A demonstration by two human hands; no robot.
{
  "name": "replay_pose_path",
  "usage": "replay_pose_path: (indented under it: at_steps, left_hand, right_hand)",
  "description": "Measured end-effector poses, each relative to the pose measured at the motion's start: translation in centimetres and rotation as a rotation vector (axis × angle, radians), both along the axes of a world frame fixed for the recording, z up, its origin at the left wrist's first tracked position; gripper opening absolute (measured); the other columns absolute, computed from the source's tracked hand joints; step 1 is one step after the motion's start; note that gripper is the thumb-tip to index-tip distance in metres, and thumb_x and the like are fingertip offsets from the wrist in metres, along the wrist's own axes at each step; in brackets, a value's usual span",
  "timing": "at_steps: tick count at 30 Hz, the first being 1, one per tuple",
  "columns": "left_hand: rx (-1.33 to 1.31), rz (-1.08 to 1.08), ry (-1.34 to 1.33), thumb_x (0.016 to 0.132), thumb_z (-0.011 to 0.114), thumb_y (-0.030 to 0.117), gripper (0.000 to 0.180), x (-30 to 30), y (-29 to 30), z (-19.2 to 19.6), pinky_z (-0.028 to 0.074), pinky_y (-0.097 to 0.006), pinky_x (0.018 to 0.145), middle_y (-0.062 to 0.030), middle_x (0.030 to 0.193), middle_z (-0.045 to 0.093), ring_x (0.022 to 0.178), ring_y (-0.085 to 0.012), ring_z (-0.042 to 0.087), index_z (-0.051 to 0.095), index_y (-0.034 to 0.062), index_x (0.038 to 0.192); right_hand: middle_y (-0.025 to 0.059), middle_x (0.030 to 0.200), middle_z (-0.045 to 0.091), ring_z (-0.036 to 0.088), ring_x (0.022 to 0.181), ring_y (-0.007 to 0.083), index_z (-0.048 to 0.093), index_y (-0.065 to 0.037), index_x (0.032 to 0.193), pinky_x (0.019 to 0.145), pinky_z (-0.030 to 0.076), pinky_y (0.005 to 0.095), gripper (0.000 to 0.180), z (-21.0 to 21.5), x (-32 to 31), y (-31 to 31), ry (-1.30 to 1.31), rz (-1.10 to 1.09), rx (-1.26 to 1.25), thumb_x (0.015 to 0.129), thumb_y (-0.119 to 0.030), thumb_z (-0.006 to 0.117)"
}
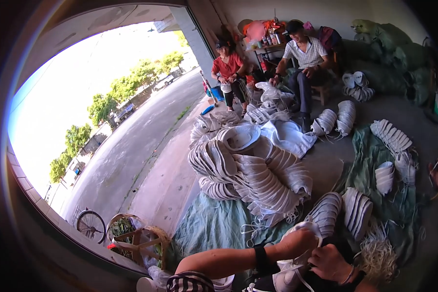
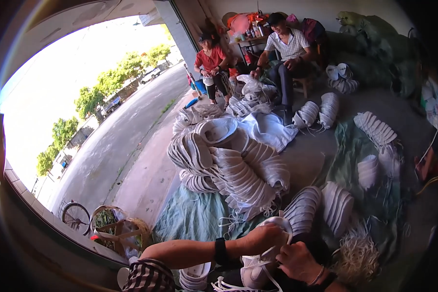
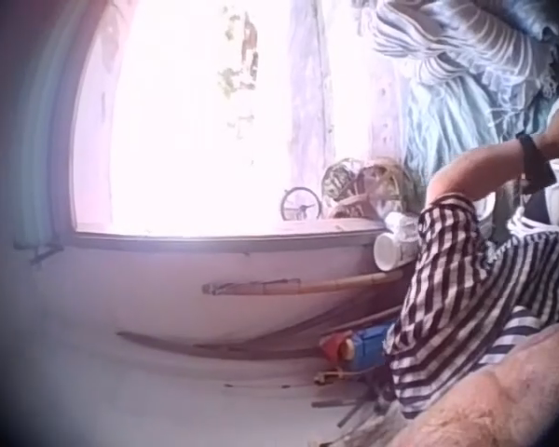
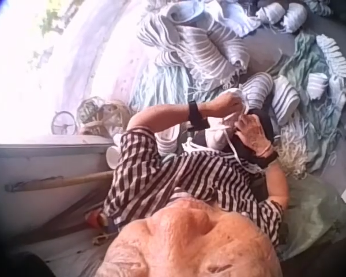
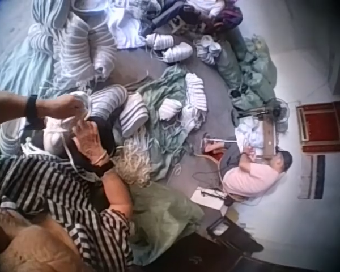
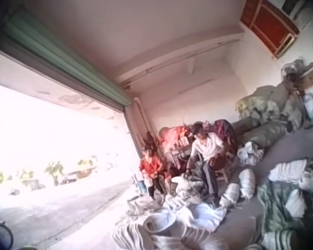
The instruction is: Lacing several pairs of white shoes in a shoe manufacturing environment.
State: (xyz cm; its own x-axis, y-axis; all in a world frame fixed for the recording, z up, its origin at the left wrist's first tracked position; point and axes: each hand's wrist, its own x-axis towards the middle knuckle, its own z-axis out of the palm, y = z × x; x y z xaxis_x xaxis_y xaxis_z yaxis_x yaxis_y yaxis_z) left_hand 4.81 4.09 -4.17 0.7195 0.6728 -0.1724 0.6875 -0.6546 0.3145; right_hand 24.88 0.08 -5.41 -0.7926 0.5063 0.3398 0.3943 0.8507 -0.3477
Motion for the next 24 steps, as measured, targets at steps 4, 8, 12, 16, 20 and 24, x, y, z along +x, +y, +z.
replay_pose_path:
  at_steps: [4,8,12,16,20,24]
  left_hand:
    - [0.220,-0.016,-0.164,0.077,0.055,0.013,0.012,1.0,-1.0,-1.0,0.048,-0.035,0.063,-0.0130,0.078,0.060,0.071,-0.0273,0.059,0.060,0.0026,0.081]
    - [0.409,-0.257,-0.062,0.074,0.056,0.018,0.019,0.6,-0.3,-5.0,0.049,-0.036,0.066,-0.0162,0.078,0.062,0.071,-0.0285,0.061,0.063,0.0002,0.075]
    - [0.053,-0.013,0.065,0.077,0.058,0.018,0.022,1.8,-0.8,-6.6,0.052,-0.041,0.060,-0.0170,0.080,0.063,0.073,-0.0308,0.064,0.062,-0.0032,0.074]
    - [0.270,-0.210,-0.001,0.075,0.062,0.015,0.018,2.1,-1.9,-3.6,0.051,-0.043,0.051,-0.0155,0.071,0.063,0.064,-0.0322,0.066,0.063,-0.0035,0.073]
    - [0.133,-0.167,0.100,0.075,0.061,0.014,0.016,2.3,-2.1,-5.1,0.051,-0.043,0.049,-0.0161,0.072,0.063,0.066,-0.0320,0.066,0.063,-0.0025,0.074]
    - [0.008,-0.127,-0.269,0.079,0.061,0.013,0.016,-0.3,-1.2,-3.6,0.051,-0.036,0.060,-0.0126,0.075,0.062,0.070,-0.0276,0.063,0.061,-0.0016,0.084]
  right_hand:
    - [0.0046,0.083,0.053,0.056,0.079,0.0241,0.060,-0.014,0.084,0.075,0.039,0.0397,0.024,-0.8,0.4,0.3,0.031,0.026,0.006,0.063,-0.020,0.071]
    - [0.0042,0.082,0.054,0.053,0.074,0.0229,0.061,-0.015,0.078,0.073,0.038,0.0395,0.016,-0.9,0.3,-0.7,-0.009,-0.082,0.126,0.066,-0.022,0.069]
    - [0.0035,0.080,0.053,0.050,0.072,0.0224,0.062,-0.016,0.074,0.072,0.037,0.0389,0.012,-1.5,0.2,-0.9,-0.011,-0.139,0.188,0.068,-0.023,0.069]
    - [0.0030,0.075,0.051,0.051,0.074,0.0211,0.063,-0.016,0.070,0.076,0.037,0.0407,0.010,-1.8,0.7,-1.2,0.003,-0.133,0.266,0.071,-0.025,0.067]
    - [0.0015,0.080,0.054,0.052,0.076,0.0204,0.065,-0.018,0.072,0.082,0.036,0.0419,0.013,-1.4,1.1,-1.3,-0.070,-0.089,0.237,0.068,-0.028,0.071]
    - [0.0001,0.083,0.056,0.055,0.080,0.0173,0.066,-0.017,0.071,0.090,0.033,0.0420,0.013,0.0,1.0,-0.5,-0.061,-0.053,0.128,0.070,-0.030,0.070]
